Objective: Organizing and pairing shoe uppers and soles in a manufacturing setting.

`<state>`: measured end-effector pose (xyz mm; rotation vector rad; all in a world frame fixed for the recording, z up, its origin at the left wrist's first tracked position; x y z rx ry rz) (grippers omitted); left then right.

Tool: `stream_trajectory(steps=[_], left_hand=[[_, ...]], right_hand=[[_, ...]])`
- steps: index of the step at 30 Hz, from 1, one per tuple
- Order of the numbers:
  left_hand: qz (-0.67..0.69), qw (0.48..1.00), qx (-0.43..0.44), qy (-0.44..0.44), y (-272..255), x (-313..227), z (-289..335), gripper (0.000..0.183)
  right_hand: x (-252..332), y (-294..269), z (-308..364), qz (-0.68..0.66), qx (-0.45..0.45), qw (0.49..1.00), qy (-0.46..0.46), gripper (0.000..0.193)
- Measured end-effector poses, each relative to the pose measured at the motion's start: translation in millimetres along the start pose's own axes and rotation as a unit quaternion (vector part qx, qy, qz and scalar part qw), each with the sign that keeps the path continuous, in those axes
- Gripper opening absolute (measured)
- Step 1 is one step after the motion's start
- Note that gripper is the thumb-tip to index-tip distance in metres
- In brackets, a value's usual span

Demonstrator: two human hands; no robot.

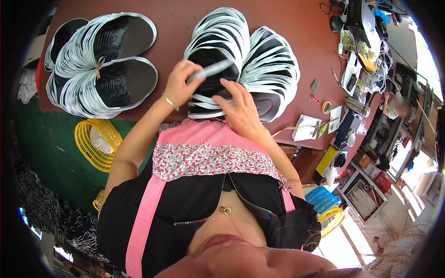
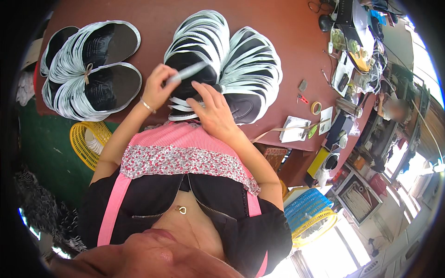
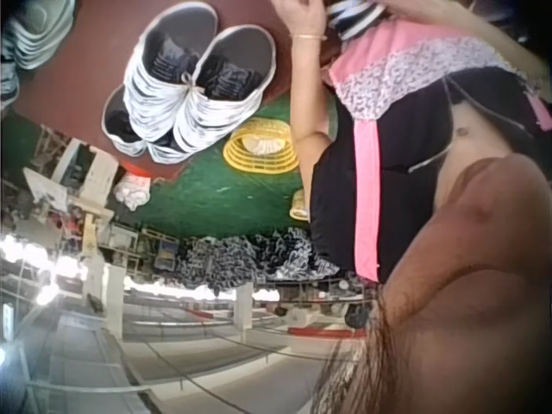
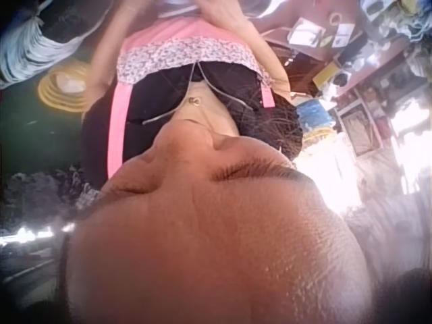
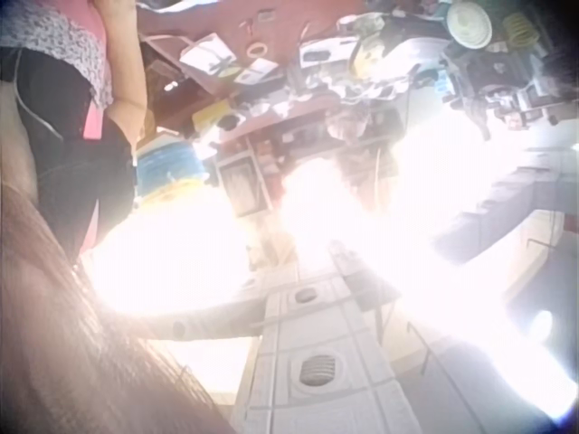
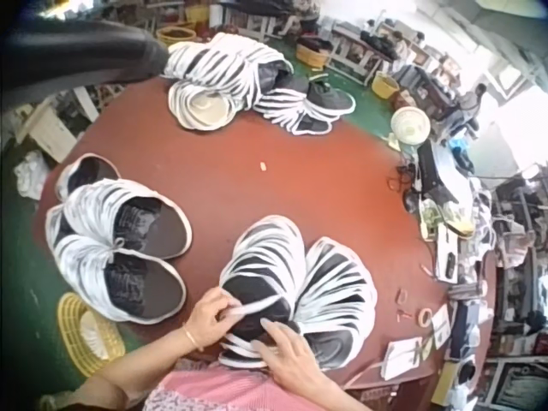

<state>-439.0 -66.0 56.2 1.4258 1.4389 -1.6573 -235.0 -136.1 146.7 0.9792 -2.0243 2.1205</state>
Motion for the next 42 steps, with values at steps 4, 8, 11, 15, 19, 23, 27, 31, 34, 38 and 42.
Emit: stream_trajectory(steps=[4,8,11,15,19,23,27,31,34,38,42], left_hand=[[0.131,0.979,0.14,0.07,8.1,-30.6,28.0,0.022],[0.04,0.997,-0.029,0.06,-17.3,-13.0,14.1,0.037],[-0.002,0.989,-0.145,-0.035,-11.7,13.3,11.2,0.039],[-0.078,0.988,-0.126,-0.041,-7.8,15.9,13.1,0.035],[-0.044,0.997,-0.057,0.013,0.0,-9.1,29.2,0.032],[0.078,0.977,0.177,0.086,-6.8,-40.3,33.7,0.038],[-0.024,0.991,-0.005,0.128,-25.4,-21.6,1.1,0.032],[0.067,0.986,-0.134,-0.068,-12.2,12.0,-20.1,0.027],[0.122,0.991,-0.007,-0.049,-5.2,9.8,-17.6,0.026],[0.101,0.972,0.175,0.12,7.7,-32.0,-0.7,0.025],[0.166,0.985,-0.015,-0.035,-11.8,1.3,-23.6,0.025]], right_hand=[[10.9,-11.3,-7.0,0.053,0.028,0.998,-0.036,0.021],[-4.1,7.9,2.3,-0.051,0.042,0.997,-0.034,0.037],[2.5,3.0,-2.9,-0.03,0.069,0.997,-0.01,0.057],[1.0,6.8,-2.3,-0.015,0.057,0.998,-0.012,0.07],[-2.0,8.9,-3.2,-0.02,0.033,0.999,0.038,0.073],[-3.4,9.9,0.8,-0.059,0.035,0.994,0.081,0.069],[5.6,3.5,0.6,0.029,-0.064,0.995,0.066,0.041],[0.8,6.2,-2.9,0.028,-0.012,0.998,0.056,0.032],[2.7,3.2,-5.3,0.001,-0.034,0.997,0.064,0.024],[1.4,4.6,-6.4,0.023,-0.03,0.998,0.049,0.02],[-1.4,7.8,-9.1,0.007,0.003,1.0,-0.001,0.027]])
Point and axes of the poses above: each hand's wrist, its own z-axis away from the middle knuckle, its own y-axis out of the palm, x = y × z, the point moved 3 cm from there along -z, towards the middle knuckle, and after that the axes turned 6 degrees about y, right-handed, at the moved point
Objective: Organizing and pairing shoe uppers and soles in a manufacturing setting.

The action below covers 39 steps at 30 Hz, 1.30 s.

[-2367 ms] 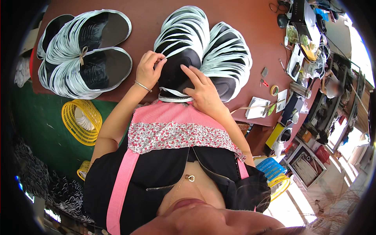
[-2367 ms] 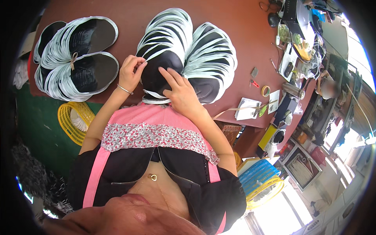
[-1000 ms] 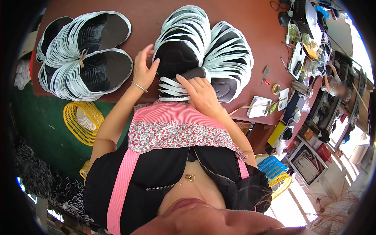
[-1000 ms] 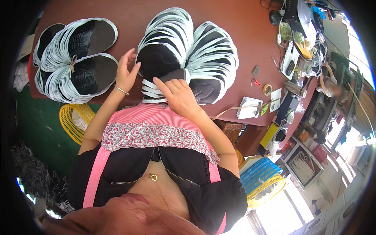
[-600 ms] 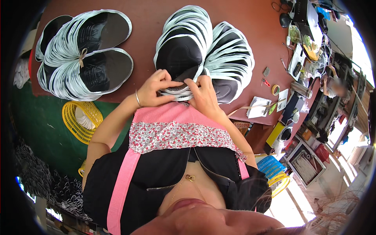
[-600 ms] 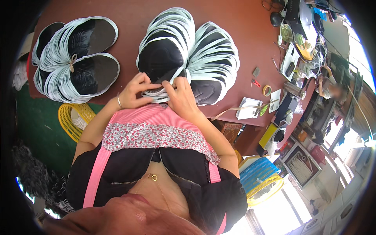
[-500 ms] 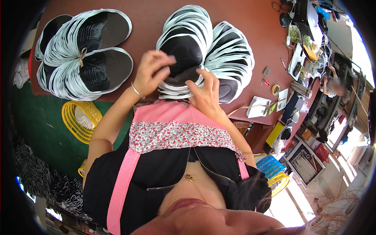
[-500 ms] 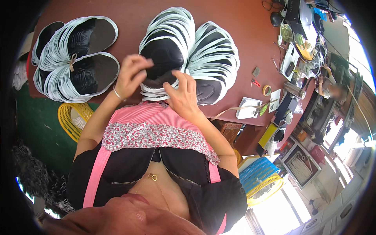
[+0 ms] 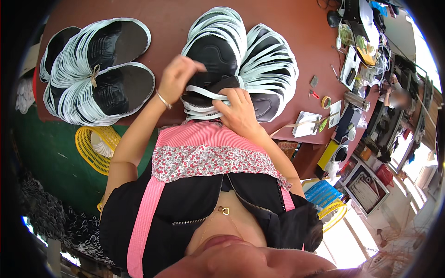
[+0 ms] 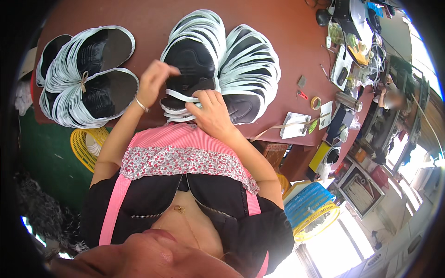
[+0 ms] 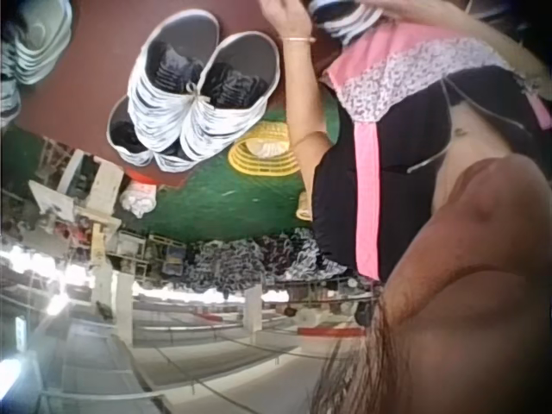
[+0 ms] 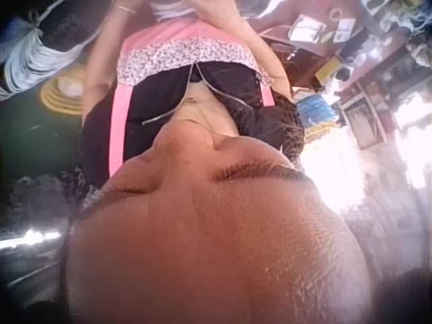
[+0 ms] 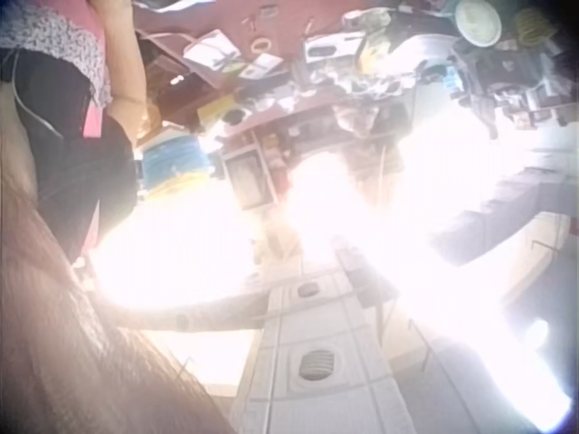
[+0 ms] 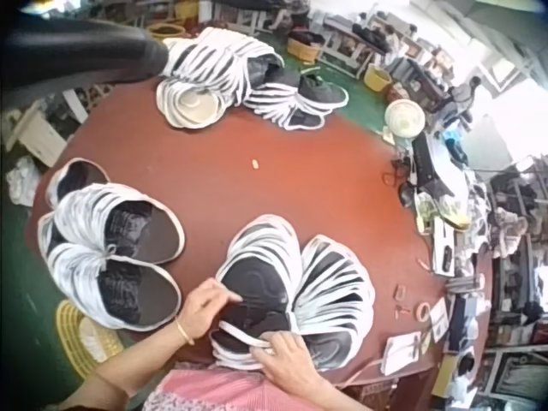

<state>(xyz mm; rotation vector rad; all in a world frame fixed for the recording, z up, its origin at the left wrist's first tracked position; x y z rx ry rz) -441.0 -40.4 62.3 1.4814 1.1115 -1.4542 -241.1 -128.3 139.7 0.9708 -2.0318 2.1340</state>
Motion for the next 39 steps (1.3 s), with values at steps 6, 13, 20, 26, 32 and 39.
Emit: stream_trajectory(steps=[6,13,20,26,32,39], left_hand=[[-0.19,0.974,-0.114,-0.038,-12.8,58.8,-31.2,0.024],[-0.362,0.909,-0.149,0.145,-7.8,33.2,-34.3,0.022],[-0.437,0.879,-0.119,0.153,-6.3,32.6,-57.2,0.011],[-0.178,0.962,0.139,0.15,-9.3,-18.5,-21.6,0.007],[-0.034,0.972,0.225,-0.05,-15.7,-21.9,5.6,0.008],[-0.348,0.928,-0.097,0.091,-25.2,27.8,-40.2,0.015]], right_hand=[[-3.5,4.6,3.0,0.001,0.013,1.0,0.007,0.035],[-5.1,8.1,-0.9,-0.009,-0.013,1.0,0.003,0.034],[-6.6,7.8,-1.4,-0.013,0.002,1.0,0.0,0.043],[-8.7,7.6,4.8,-0.041,-0.046,0.997,0.055,0.069],[-11.7,18.5,7.2,-0.088,-0.024,0.989,0.12,0.048],[-3.4,0.1,-3.7,-0.002,-0.037,0.996,0.083,0.037]])
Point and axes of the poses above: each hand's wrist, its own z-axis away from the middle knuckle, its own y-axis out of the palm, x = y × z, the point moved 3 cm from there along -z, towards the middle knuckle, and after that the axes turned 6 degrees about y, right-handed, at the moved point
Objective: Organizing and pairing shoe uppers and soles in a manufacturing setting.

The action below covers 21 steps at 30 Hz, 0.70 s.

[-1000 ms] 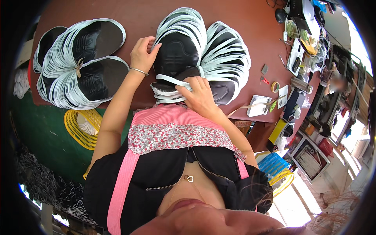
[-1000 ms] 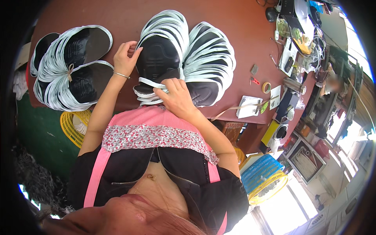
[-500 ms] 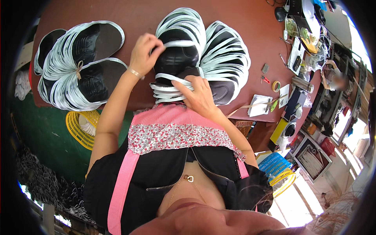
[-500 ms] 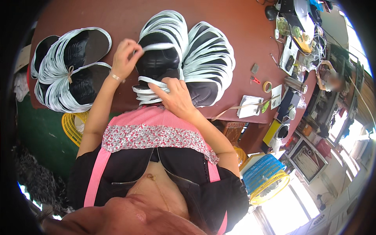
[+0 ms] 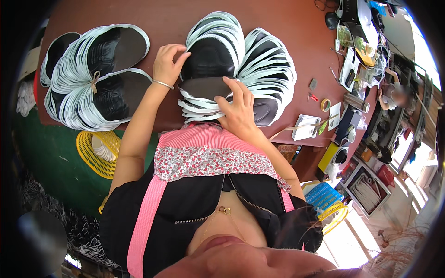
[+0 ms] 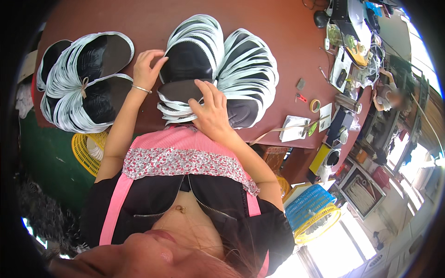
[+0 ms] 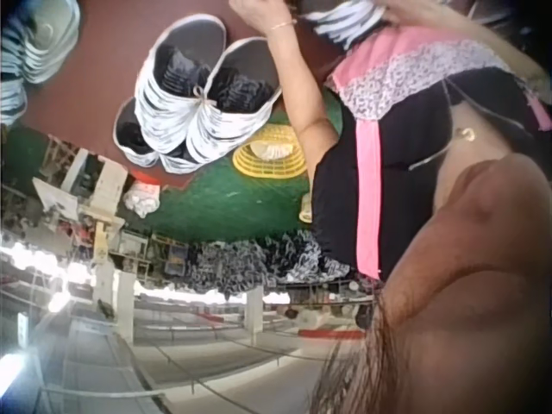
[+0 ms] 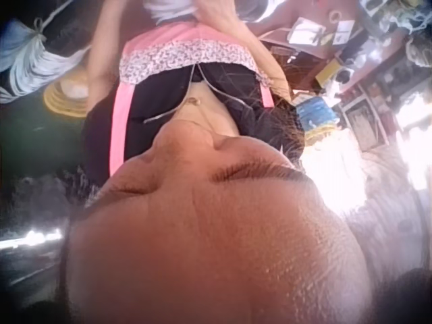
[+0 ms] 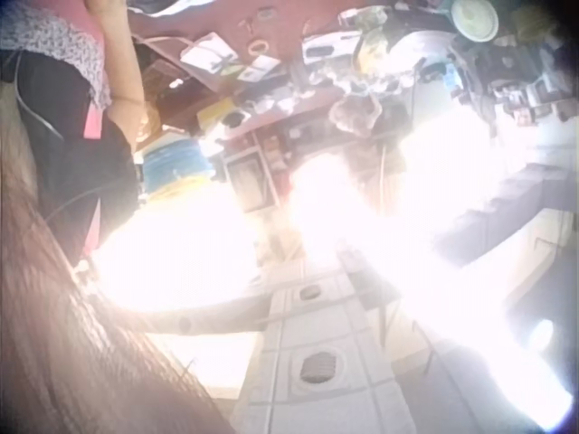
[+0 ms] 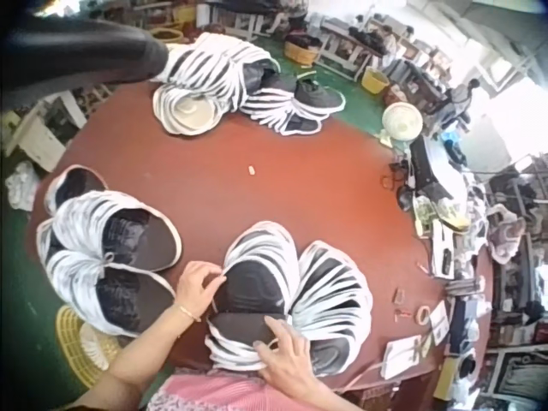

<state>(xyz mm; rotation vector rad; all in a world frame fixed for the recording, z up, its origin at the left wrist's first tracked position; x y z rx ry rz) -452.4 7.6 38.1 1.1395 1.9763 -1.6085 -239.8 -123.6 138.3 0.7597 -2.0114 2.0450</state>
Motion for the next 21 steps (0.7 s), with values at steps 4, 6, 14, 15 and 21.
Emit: stream_trajectory(steps=[4,6,14,15,21], left_hand=[[0.073,0.996,0.03,-0.031,-3.3,-5.9,14.9,0.012],[0.195,0.975,0.094,-0.045,-11.6,-16.7,25.5,0.006],[0.393,0.858,0.32,-0.085,-26.2,-20.0,37.0,0.008],[0.355,0.9,0.239,-0.088,-19.0,-14.9,24.2,0.011],[-0.036,0.999,0.002,0.023,29.0,7.0,-13.4,0.026]], right_hand=[[-2.8,2.2,-2.7,-0.024,0.001,1.0,0.011,0.033],[-1.4,2.7,-5.7,-0.026,-0.01,1.0,0.003,0.03],[-11.0,4.7,-13.5,-0.071,0.054,0.992,-0.087,0.032],[-11.5,5.9,-14.2,-0.068,0.057,0.992,-0.091,0.033],[-7.7,5.7,-14.4,-0.071,0.054,0.993,-0.079,0.038]])
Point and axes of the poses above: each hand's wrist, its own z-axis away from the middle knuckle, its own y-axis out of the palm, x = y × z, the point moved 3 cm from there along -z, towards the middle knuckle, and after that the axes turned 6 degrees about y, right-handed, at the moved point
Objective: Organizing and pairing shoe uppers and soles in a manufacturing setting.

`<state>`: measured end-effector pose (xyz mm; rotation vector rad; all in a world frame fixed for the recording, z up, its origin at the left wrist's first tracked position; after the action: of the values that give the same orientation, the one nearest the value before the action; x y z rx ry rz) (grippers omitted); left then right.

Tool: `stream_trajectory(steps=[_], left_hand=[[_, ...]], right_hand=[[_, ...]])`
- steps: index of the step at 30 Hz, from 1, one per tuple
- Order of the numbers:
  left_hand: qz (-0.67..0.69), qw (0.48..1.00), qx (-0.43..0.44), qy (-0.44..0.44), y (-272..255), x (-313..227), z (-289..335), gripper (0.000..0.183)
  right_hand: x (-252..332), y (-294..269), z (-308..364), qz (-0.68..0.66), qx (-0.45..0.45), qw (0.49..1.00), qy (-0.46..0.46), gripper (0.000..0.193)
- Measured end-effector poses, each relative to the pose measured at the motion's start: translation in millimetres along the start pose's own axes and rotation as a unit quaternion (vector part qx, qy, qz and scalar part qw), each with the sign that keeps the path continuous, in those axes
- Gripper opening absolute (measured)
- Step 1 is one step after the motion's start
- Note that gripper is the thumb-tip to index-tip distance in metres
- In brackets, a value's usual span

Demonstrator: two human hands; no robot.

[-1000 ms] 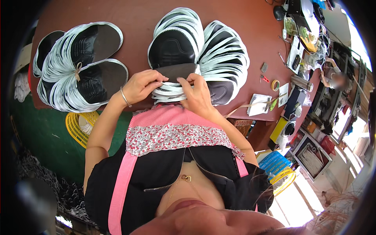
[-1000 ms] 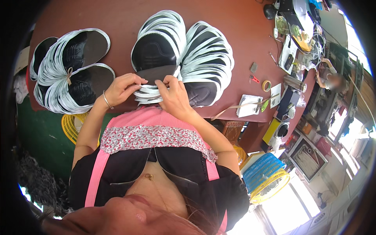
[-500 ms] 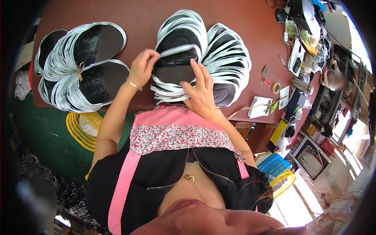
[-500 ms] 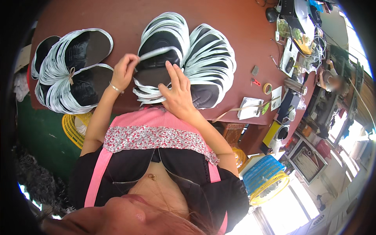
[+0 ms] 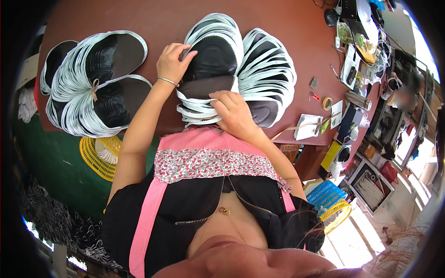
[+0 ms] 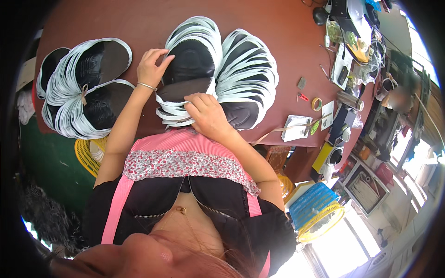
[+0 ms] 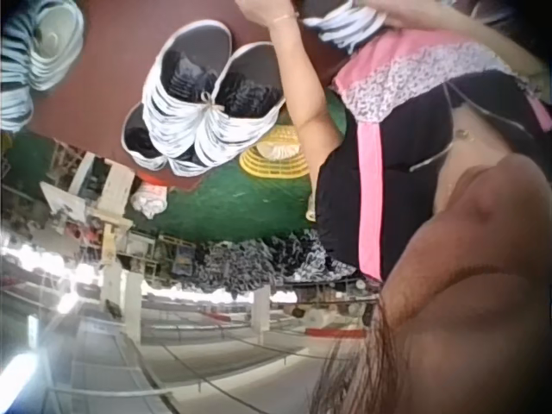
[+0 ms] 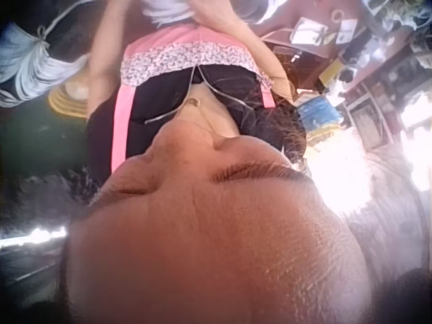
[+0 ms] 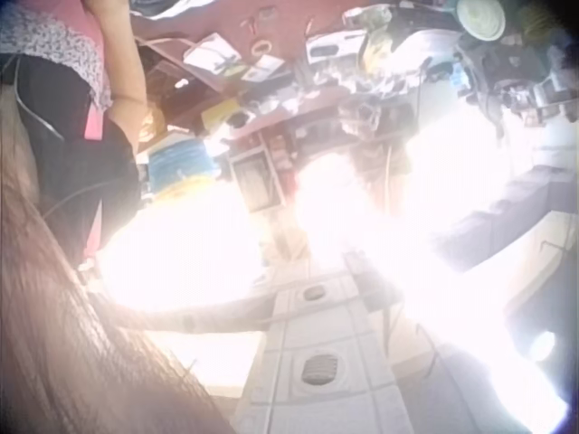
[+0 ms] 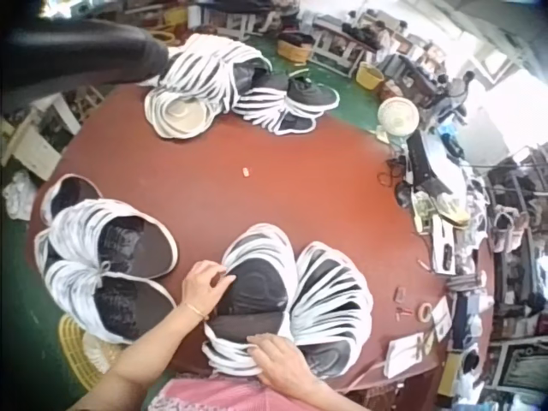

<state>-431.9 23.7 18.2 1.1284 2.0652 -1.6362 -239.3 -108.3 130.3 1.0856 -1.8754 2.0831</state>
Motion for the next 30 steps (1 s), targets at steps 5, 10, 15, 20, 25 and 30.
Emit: stream_trajectory(steps=[5,10,15,20,25,30], left_hand=[[-0.101,0.99,-0.052,0.083,12.1,1.8,-8.7,0.021],[-0.029,0.971,-0.052,0.231,22.6,-11.2,-38.7,0.023],[-0.016,0.974,0.079,0.21,37.0,-20.8,-70.7,0.031],[-0.003,0.973,0.196,0.118,37.1,-9.4,-85.8,0.039],[0.17,0.918,0.242,0.263,-17.7,-49.8,-41.9,0.018],[0.213,0.896,0.354,0.164,-43.5,-60.0,5.7,0.02]], right_hand=[[-0.1,1.1,-1.5,-0.007,-0.007,1.0,0.006,0.037],[-4.5,4.4,-4.8,0.012,-0.006,1.0,-0.007,0.036],[-6.2,4.0,-1.8,-0.011,-0.007,1.0,-0.006,0.042],[-6.1,5.3,0.9,-0.014,-0.019,1.0,-0.004,0.045],[-7.6,8.3,6.2,-0.086,-0.073,0.991,0.065,0.068],[-8.0,26.1,9.6,-0.077,-0.065,0.989,0.11,0.058]])
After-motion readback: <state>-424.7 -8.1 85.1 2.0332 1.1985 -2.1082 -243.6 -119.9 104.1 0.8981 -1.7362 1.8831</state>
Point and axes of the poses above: each hand's wrist, its own z-axis away from the middle knuckle, its own y-axis out of the palm, x = y × z, the point moved 3 cm from there along -z, towards the middle knuckle, and after that the axes turned 6 degrees about y, right-handed, at the moved point
